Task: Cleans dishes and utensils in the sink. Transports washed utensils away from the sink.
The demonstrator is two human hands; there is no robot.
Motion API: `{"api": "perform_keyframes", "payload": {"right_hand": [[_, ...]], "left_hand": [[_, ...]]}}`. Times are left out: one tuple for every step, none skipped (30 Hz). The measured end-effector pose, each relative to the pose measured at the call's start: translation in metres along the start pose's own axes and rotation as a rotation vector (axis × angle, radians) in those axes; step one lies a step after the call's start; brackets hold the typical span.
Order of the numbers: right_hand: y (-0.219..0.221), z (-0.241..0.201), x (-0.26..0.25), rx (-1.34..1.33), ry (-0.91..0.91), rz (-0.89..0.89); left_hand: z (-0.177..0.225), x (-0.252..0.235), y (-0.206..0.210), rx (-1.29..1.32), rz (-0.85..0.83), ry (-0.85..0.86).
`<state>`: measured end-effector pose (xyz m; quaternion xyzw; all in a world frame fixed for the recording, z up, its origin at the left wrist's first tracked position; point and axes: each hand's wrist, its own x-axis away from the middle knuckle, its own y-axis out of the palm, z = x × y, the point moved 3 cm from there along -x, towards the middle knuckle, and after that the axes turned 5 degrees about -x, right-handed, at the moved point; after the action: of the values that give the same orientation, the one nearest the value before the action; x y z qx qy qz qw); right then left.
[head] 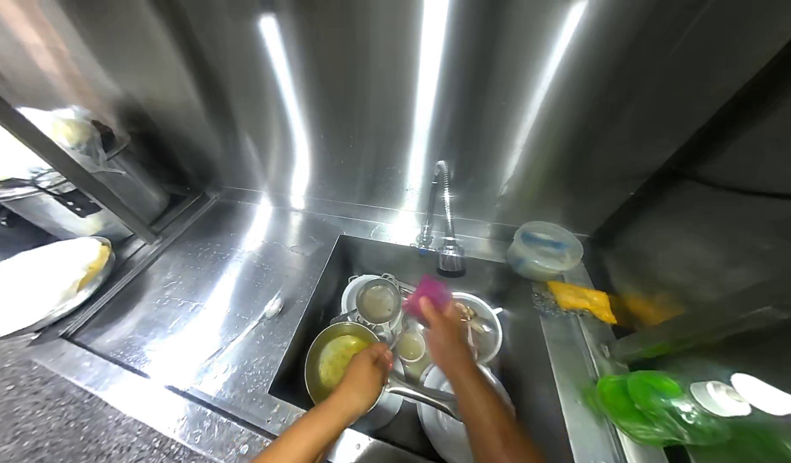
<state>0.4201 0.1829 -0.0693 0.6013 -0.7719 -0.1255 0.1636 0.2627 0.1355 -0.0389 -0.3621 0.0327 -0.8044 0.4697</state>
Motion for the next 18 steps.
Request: {"api": "perform_keyframes", "payload": {"right_hand": [[0.012,0.008,0.011,-0.122,0.039,0.043],[0.023,0.015,0.022,-0.2,0.088,0.075],[0.031,0.021,0.03,-0.254,0.14,0.077],[0.034,0.024,0.033,-0.267,0.159,0.079],[0.031,0.024,0.031,-0.221,0.133,0.074],[0.026,0.02,0.024,-0.116,0.07,0.061],[0.02,0.015,0.018,0.028,-0.004,0.048],[0.015,0.009,0.012,0.185,-0.077,0.055],[0.012,0.005,0.008,0.343,-0.156,0.073],[0.009,0.003,0.007,0.482,-0.253,0.093],[0.008,0.001,0.007,0.591,-0.359,0.119],[0.007,-0.001,0.009,0.64,-0.434,0.156],[0.009,0.0,0.012,0.6,-0.437,0.203],[0.012,0.003,0.017,0.461,-0.343,0.242],[0.018,0.006,0.019,0.268,-0.197,0.236],[0.026,0.009,0.022,0.077,-0.037,0.187],[0.031,0.01,0.024,-0.052,0.098,0.139],[0.031,0.009,0.021,-0.09,0.133,0.108]], "left_hand": [[0.002,-0.001,0.002,0.063,0.019,-0.008],[0.004,-0.003,0.003,0.107,0.034,-0.014],[0.004,-0.004,0.003,0.132,0.045,-0.018],[0.002,-0.004,0.004,0.14,0.047,-0.023],[-0.002,-0.003,0.005,0.14,0.043,-0.023],[-0.004,-0.002,0.006,0.133,0.038,-0.019],[-0.006,-0.001,0.008,0.12,0.035,-0.014],[-0.006,0.0,0.008,0.108,0.033,-0.009],[-0.004,0.001,0.009,0.096,0.028,-0.006],[-0.001,0.003,0.008,0.079,0.021,-0.002],[0.002,0.003,0.008,0.061,0.011,0.009],[0.004,0.002,0.008,0.041,0.003,0.027],[0.006,0.0,0.009,0.032,-0.001,0.049],[0.008,-0.002,0.01,0.021,0.001,0.075],[0.012,-0.005,0.01,0.015,0.012,0.105],[0.016,-0.008,0.008,0.017,0.022,0.122],[0.017,-0.009,0.007,0.03,0.023,0.123],[0.016,-0.009,0.009,0.045,0.006,0.12]]}}
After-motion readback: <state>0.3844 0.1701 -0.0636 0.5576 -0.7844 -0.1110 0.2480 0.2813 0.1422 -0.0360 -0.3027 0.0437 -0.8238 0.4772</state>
